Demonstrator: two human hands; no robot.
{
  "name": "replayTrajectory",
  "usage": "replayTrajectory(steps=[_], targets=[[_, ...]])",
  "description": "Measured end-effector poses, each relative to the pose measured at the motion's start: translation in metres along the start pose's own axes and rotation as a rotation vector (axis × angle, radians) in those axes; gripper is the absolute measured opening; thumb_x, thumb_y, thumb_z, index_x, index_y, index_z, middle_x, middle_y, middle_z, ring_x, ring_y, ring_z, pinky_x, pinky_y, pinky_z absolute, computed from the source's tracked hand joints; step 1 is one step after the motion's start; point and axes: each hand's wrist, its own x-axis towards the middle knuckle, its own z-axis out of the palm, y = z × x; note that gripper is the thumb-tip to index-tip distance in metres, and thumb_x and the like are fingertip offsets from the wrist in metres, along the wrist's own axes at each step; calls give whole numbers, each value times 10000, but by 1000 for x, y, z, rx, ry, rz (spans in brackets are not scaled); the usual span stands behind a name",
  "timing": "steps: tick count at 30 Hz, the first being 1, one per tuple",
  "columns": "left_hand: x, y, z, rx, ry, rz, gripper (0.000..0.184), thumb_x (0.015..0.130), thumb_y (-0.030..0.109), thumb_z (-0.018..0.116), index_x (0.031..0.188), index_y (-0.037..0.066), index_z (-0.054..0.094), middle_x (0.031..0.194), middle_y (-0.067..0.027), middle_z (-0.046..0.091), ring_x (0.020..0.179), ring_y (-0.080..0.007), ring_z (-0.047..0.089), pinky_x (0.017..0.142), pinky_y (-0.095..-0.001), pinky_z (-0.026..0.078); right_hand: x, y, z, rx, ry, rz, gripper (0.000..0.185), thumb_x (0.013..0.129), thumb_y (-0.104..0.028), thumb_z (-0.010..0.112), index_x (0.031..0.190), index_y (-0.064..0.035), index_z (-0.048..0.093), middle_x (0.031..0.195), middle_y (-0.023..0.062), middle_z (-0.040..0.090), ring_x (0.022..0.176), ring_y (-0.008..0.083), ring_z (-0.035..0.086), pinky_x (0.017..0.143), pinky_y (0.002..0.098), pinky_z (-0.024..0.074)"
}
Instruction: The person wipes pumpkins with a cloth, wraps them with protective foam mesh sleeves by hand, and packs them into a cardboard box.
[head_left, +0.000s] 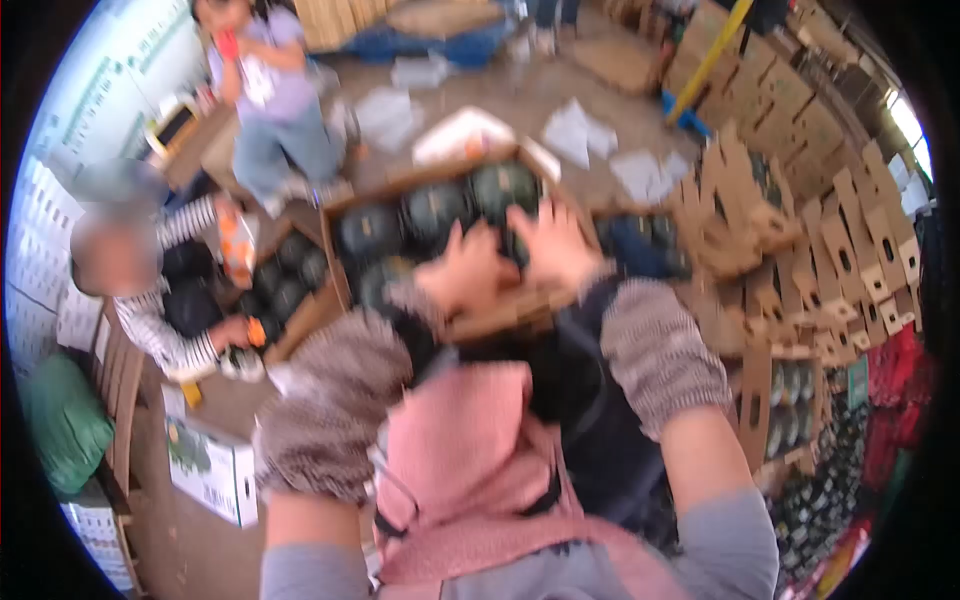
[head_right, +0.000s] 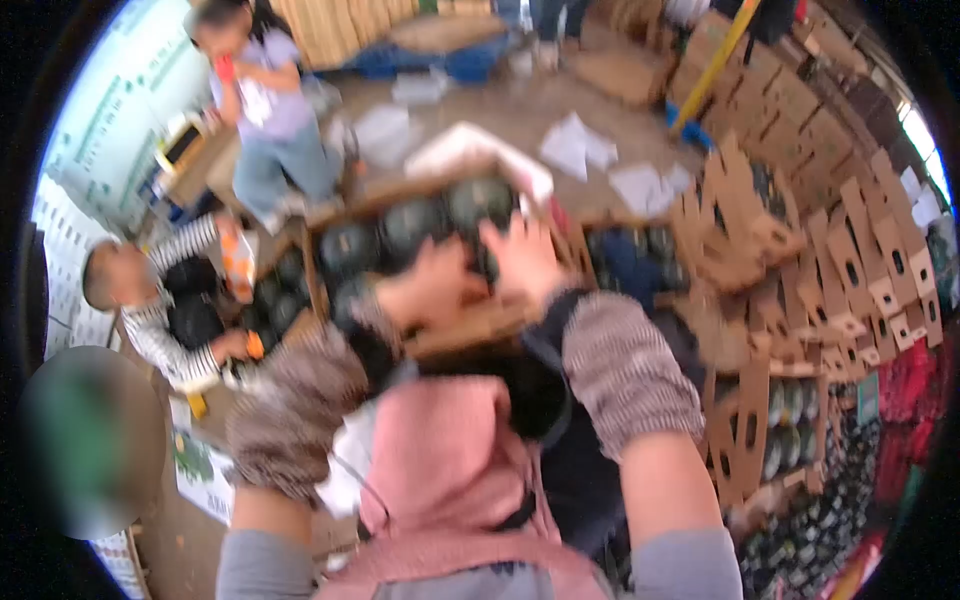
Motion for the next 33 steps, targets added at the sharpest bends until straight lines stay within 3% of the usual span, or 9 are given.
replayTrajectory(steps=[3, 5, 9, 11, 15, 21, 25, 29, 33], targets=[[-26, 35, -26, 227, 367, -1, 324, 804, 426, 642, 1040, 217, 715, 1391, -305, 381, 1330, -494, 292, 1013, -682, 265, -1, -8, -23, 146, -227, 85, 1068, 553, -344, 857, 1451, -243, 287, 1409, 315, 349, 1338, 492, 301, 1093, 561, 268], [-45, 72, -47, 266, 616, -4, 417, 790, 306, 683, 1182, 176, 621, 1388, -268, 395, 1334, -450, 319, 1028, -652, 289, -5, -18, -5, -108, 10, 103, 1010, 570, -361, 836, 1430, -232, 322, 1416, 321, 343, 1365, 497, 253, 1093, 602, 233], [-123, 143, -58, -104, 694, 290, 537, 688, 204, 733, 1205, 277, 612, 1350, -169, 438, 1257, -362, 428, 1039, -598, 332, -48, -24, -28, 385, 412, 48, 692, 742, -248, 708, 1360, -170, 407, 1365, 261, 417, 1300, 449, 340, 1071, 590, 270], [-164, 154, -41, 86, 547, 429, 517, 707, 249, 690, 1212, 325, 609, 1329, -127, 464, 1235, -317, 450, 1045, -563, 334, -85, -17, -48, 532, 547, -107, 411, 801, -148, 663, 1187, -63, 550, 1118, 157, 584, 1067, 302, 551, 921, 417, 443], [-218, 179, -18, -85, 140, 418, 525, 709, 379, 699, 1196, 201, 616, 1325, -102, 477, 1284, -295, 409, 1075, -563, 281, -200, -42, -109, 947, 475, -198, 175, 825, -29, 606, 1000, -26, 613, 931, 135, 614, 791, 292, 626, 715, 386, 512], [-245, 210, -2, 83, -32, 396, 341, 639, 398, 752, 825, 113, 750, 1304, -118, 492, 1322, -293, 364, 1092, -634, 182, -331, -92, -87, 838, -67, -722, 246, 763, -40, 629, 1008, -18, 618, 905, 137, 629, 807, 303, 642, 722, 366, 535], [-259, 220, 12, 111, 2, 361, 242, 592, 289, 726, 768, 124, 747, 1298, -100, 500, 1314, -279, 378, 1097, -640, 161, -380, -134, -53, 770, -592, -698, 159, 764, -47, 547, 903, 10, 600, 822, 167, 621, 817, 352, 645, 685, 395, 537], [-264, 221, -6, 97, 101, 284, 174, 575, 222, 689, 724, 145, 737, 1287, -74, 509, 1293, -259, 404, 1093, -635, 157, -398, -177, -13, 889, -87, -760, 211, 819, -87, 525, 985, 32, 578, 991, 148, 592, 970, 292, 583, 844, 348, 497], [-269, 232, -20, 173, 105, 312, 144, 601, 226, 681, 722, 156, 719, 1281, -58, 510, 1281, -252, 414, 1077, -638, 153, -391, -204, -2, 738, -74, -785, 244, 823, -133, 525, 1000, 18, 601, 1060, 138, 567, 1028, 273, 546, 882, 323, 472]])
